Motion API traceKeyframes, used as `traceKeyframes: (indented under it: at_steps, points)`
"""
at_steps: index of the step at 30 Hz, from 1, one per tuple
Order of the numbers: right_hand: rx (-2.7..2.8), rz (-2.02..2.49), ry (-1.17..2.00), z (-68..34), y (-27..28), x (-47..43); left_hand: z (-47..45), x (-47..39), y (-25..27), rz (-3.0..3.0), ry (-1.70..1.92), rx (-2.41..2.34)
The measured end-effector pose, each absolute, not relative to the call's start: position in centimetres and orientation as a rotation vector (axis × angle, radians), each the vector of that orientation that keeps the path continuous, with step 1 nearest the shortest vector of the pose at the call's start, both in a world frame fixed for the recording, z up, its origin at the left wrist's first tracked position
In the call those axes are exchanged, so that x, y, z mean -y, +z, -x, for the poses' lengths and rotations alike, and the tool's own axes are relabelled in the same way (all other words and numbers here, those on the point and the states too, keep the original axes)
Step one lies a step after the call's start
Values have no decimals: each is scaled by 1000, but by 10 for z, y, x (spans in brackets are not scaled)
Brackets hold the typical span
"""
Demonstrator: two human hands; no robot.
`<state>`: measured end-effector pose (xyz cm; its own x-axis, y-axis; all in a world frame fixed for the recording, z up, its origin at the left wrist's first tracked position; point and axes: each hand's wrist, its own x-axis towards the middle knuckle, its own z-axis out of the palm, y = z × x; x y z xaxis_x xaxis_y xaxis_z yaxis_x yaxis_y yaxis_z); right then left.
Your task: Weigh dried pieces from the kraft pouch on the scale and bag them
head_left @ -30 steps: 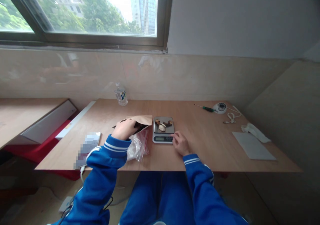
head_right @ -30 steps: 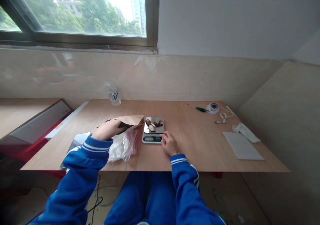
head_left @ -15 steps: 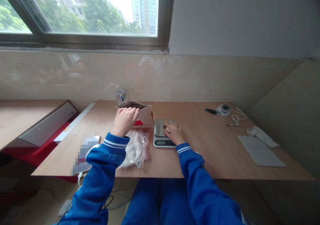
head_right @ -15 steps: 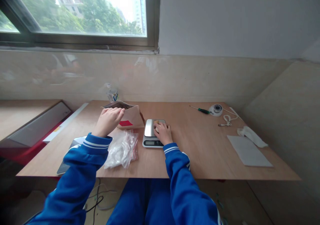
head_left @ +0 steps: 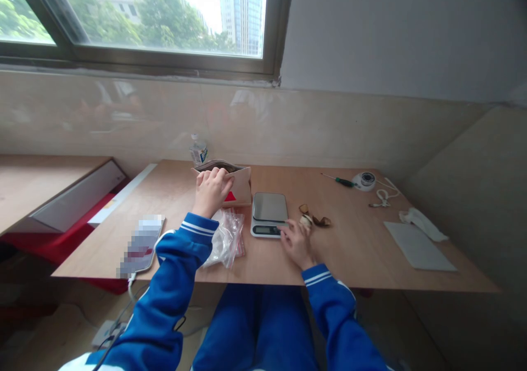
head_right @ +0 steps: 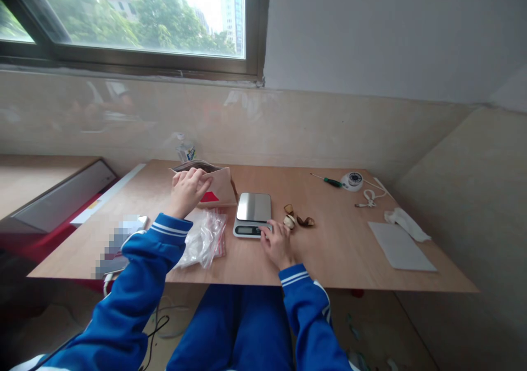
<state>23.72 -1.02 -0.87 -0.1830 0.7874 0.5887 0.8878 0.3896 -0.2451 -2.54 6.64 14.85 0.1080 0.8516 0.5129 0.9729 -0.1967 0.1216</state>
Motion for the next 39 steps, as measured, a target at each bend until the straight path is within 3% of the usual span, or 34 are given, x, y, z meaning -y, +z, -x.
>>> traceKeyframes:
  at_steps: [13, 17, 23, 39]
  points:
    - [1926, 1515, 21, -228, -17, 9, 22, -65, 140, 2095, -747, 1879]
    - [1687, 1447, -139, -243, -15, 7, 25, -66, 141, 2112, -727, 1888]
    - [1660, 1688, -445, -286, -24, -6, 33, -71, 139, 2165, -781, 1881]
    - [1676, 1805, -383, -295, -34, -11, 27, -79, 133, 2123, -832, 1974]
